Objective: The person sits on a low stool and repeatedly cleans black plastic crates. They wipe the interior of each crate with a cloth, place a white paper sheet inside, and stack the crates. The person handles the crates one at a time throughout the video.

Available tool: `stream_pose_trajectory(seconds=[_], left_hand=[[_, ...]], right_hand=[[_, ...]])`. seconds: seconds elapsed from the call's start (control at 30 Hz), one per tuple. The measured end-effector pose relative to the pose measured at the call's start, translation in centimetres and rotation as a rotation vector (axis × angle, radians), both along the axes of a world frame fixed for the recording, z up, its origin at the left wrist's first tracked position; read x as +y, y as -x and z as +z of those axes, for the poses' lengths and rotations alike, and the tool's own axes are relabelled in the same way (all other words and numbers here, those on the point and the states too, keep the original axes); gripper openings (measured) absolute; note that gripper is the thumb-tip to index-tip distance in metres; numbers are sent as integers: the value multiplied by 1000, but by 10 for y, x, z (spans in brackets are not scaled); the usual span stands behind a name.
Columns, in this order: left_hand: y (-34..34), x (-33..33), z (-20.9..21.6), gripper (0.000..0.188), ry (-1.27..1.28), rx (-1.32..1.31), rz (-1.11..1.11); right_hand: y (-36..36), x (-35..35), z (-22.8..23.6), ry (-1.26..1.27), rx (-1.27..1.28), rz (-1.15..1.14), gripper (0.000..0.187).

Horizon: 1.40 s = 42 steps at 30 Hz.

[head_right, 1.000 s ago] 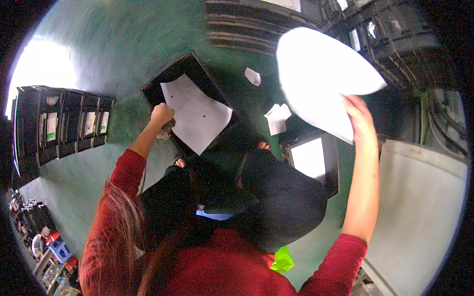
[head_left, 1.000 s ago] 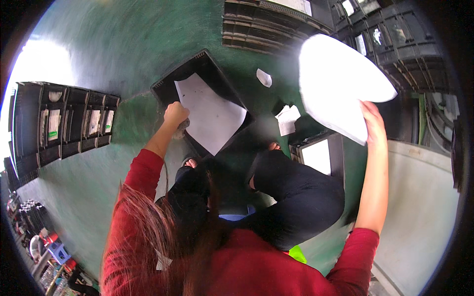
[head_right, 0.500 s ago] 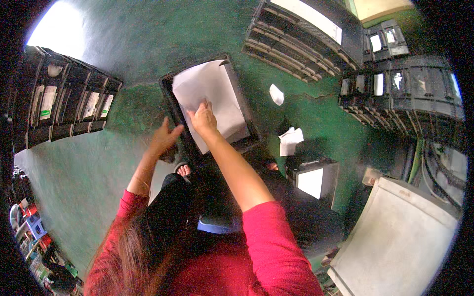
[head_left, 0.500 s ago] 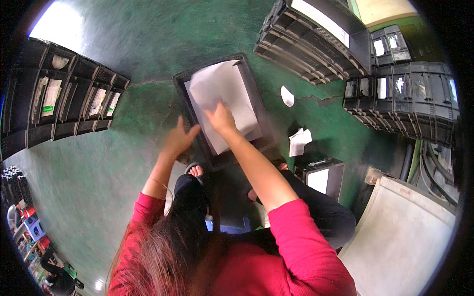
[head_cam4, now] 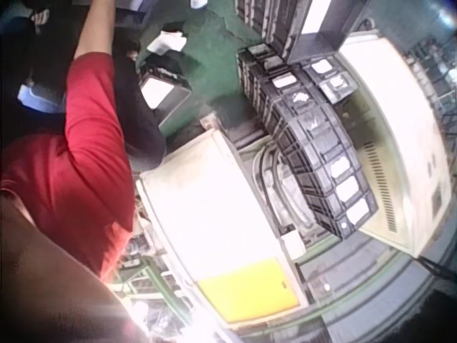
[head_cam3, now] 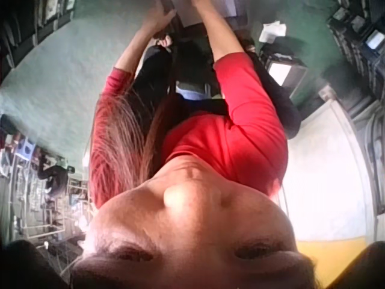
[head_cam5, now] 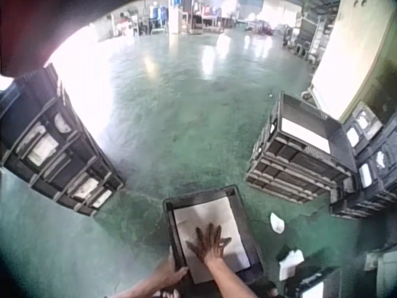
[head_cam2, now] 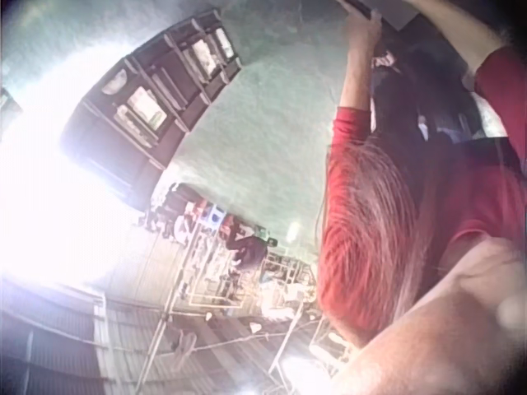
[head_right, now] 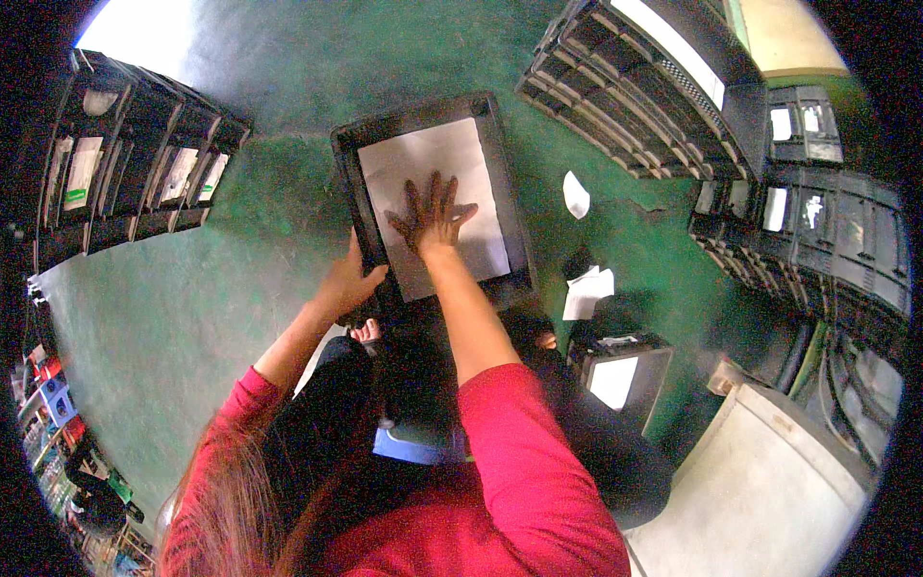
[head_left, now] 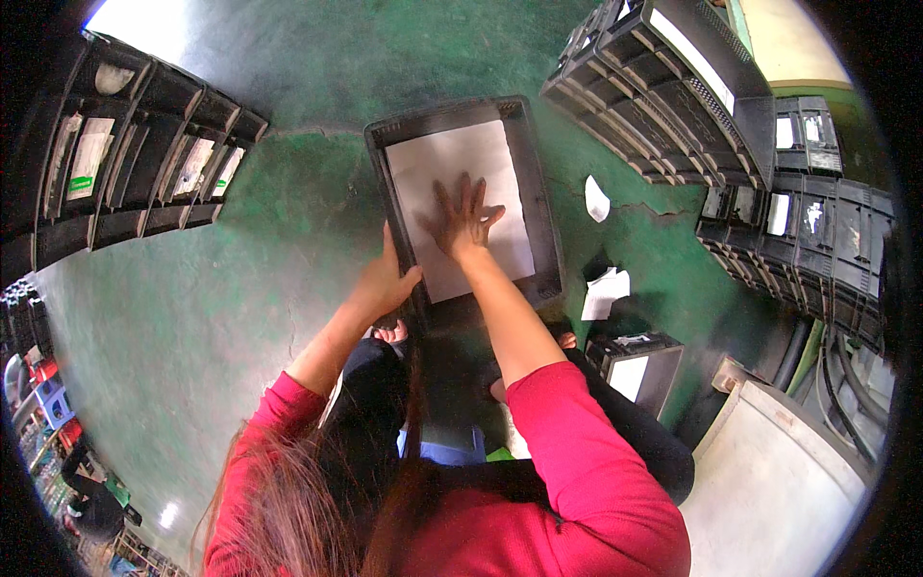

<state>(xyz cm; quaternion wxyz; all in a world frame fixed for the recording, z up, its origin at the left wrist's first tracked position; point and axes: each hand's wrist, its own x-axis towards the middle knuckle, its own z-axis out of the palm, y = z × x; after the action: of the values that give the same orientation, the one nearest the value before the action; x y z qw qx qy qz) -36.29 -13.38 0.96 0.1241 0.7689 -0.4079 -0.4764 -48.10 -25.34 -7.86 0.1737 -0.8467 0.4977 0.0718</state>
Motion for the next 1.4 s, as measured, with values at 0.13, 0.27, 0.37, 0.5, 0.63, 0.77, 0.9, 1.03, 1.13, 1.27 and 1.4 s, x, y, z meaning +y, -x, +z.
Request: stream_pose_trajectory(seconds=[0.13,0.27,0.37,0.5,0.63,0.77,0.9,1.03,1.13,1.27,1.4], left_hand=[[-1,0,1,97,-35,-11,-12],[-2,-1,-1,96,-73,40,7],[-1,-3,-1,97,-29,40,34],[-1,-10,0,97,-31,37,97],[-11,-5,4,98,-54,7,148],[-40,32,10,98,13,84,296],[-73,100,24,88,33,4,458],[-100,179,59,79,60,-21,607],[-128,225,96,75,192,-141,708],[-177,243,152,72,372,-447,844],[-250,209,212,69,686,-701,810]], right_hand=[[-9,1,-10,33,34,-46,77],[-13,3,-14,147,-28,-83,77],[-12,2,-14,91,-12,-71,76],[-2,-4,-2,82,-130,-110,76],[31,15,45,21,-407,-178,73],[82,80,102,2,-377,46,66],[112,123,102,34,19,406,57],[116,93,94,11,-52,550,38],[108,50,146,49,-205,631,39],[79,27,301,149,-321,654,43],[39,42,466,272,-383,729,46]])
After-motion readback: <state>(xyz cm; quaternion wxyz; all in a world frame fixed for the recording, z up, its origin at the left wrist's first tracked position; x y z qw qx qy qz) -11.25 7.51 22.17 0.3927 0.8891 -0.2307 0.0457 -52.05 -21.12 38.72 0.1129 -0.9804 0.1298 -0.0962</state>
